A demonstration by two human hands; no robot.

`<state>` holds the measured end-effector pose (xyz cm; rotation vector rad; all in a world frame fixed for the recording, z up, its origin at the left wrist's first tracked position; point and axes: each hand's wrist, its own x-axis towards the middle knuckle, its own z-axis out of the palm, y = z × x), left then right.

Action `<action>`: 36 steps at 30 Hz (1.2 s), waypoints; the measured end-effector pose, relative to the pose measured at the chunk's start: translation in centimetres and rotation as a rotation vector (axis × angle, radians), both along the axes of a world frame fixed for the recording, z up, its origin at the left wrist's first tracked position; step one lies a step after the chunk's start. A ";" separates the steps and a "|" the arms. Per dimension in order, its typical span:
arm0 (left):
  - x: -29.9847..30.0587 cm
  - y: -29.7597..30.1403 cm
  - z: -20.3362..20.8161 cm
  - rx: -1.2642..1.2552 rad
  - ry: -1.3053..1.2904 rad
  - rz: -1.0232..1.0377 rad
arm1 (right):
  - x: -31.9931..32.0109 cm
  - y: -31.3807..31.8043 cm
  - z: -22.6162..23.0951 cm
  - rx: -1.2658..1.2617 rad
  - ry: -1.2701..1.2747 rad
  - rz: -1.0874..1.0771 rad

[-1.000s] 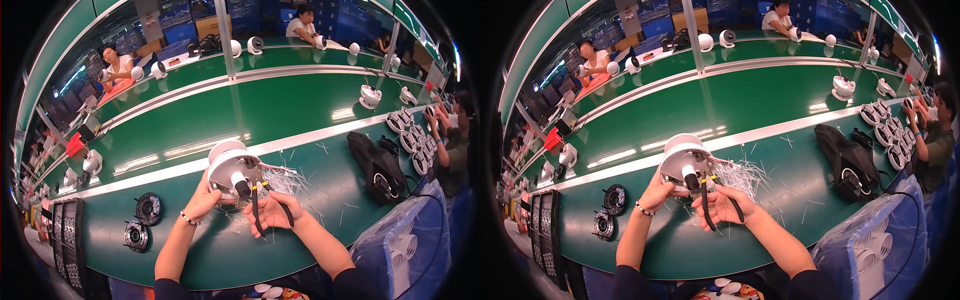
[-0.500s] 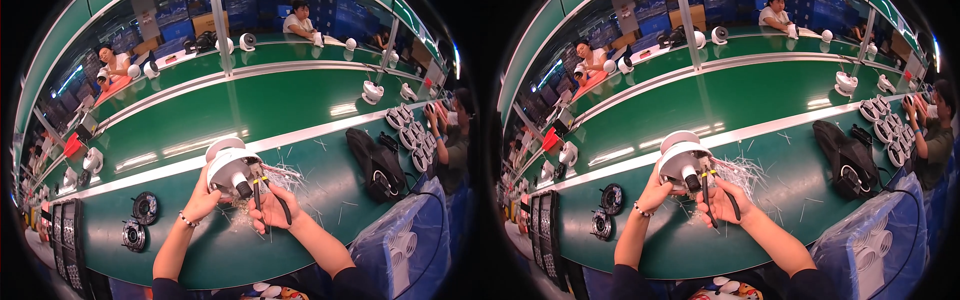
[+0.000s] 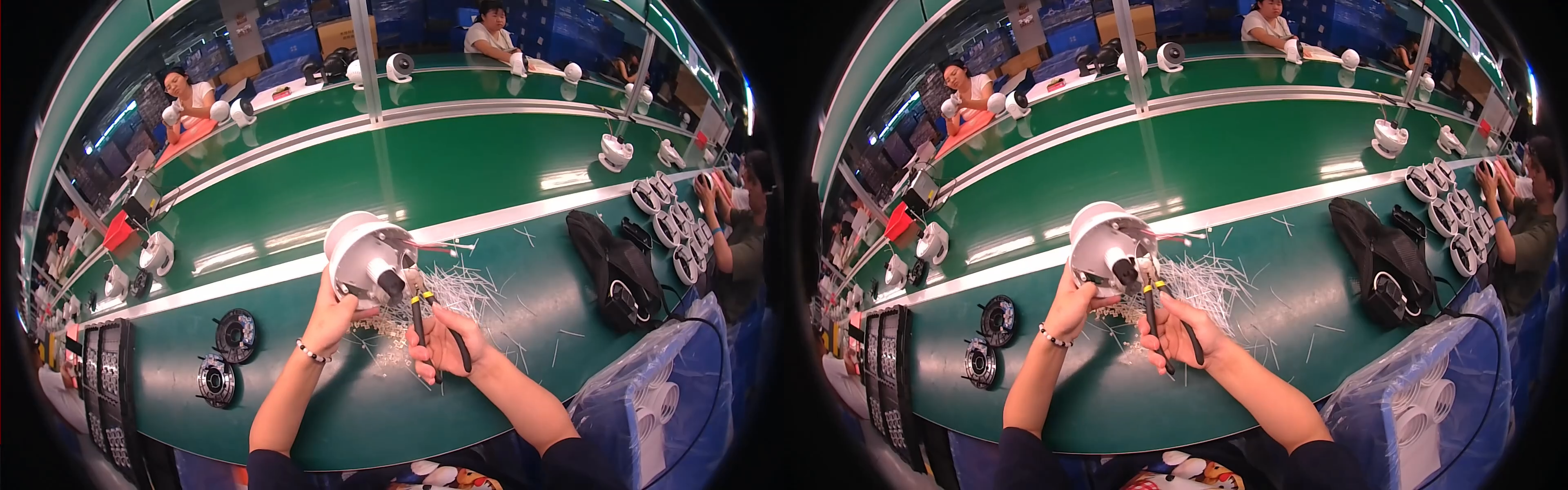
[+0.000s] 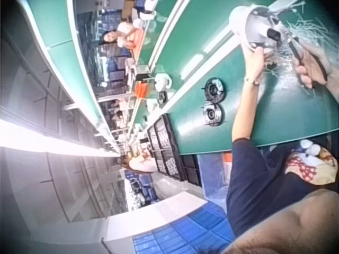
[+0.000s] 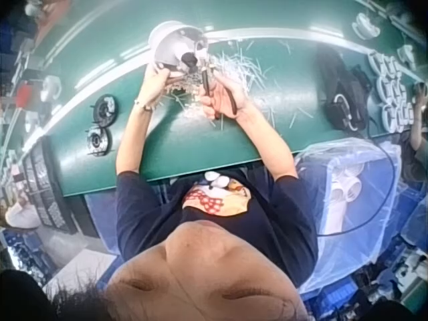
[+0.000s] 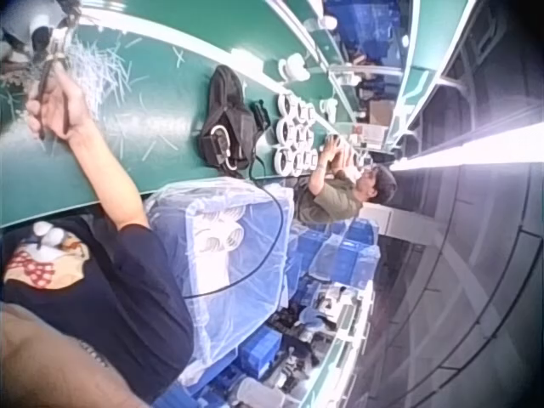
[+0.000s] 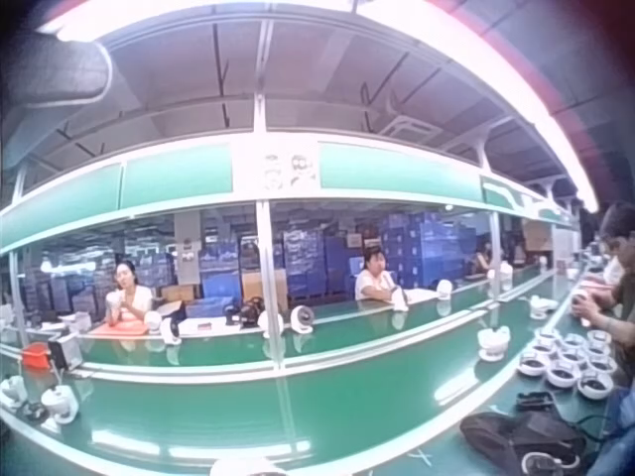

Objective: Assembling components of dome-style security cameras on a production line, including wiring and housing.

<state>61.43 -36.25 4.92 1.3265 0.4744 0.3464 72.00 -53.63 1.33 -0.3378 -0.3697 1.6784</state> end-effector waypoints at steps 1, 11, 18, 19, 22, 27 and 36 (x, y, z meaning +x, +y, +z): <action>0.1 0.2 -0.1 0.000 0.000 0.000 | -0.1 0.0 0.1 0.000 0.000 0.000; 0.3 1.8 -1.8 0.947 -0.249 0.528 | -0.2 0.2 -0.2 0.103 0.080 0.002; -1.4 1.9 3.1 -0.262 -0.262 0.188 | -0.4 0.2 -0.6 0.122 0.081 -0.006; -1.4 2.4 3.4 -0.645 -0.325 0.006 | -0.8 0.3 -0.6 0.132 0.082 0.025; 0.4 3.9 1.9 -0.855 -0.380 -0.127 | -1.2 0.4 -1.3 0.094 0.013 0.093; 6.1 8.6 1.1 -0.849 -0.380 0.003 | -2.2 0.7 -1.1 0.089 0.029 0.120; 11.4 10.9 -5.0 -0.804 -0.312 0.088 | -1.9 0.6 -1.3 0.091 0.067 0.122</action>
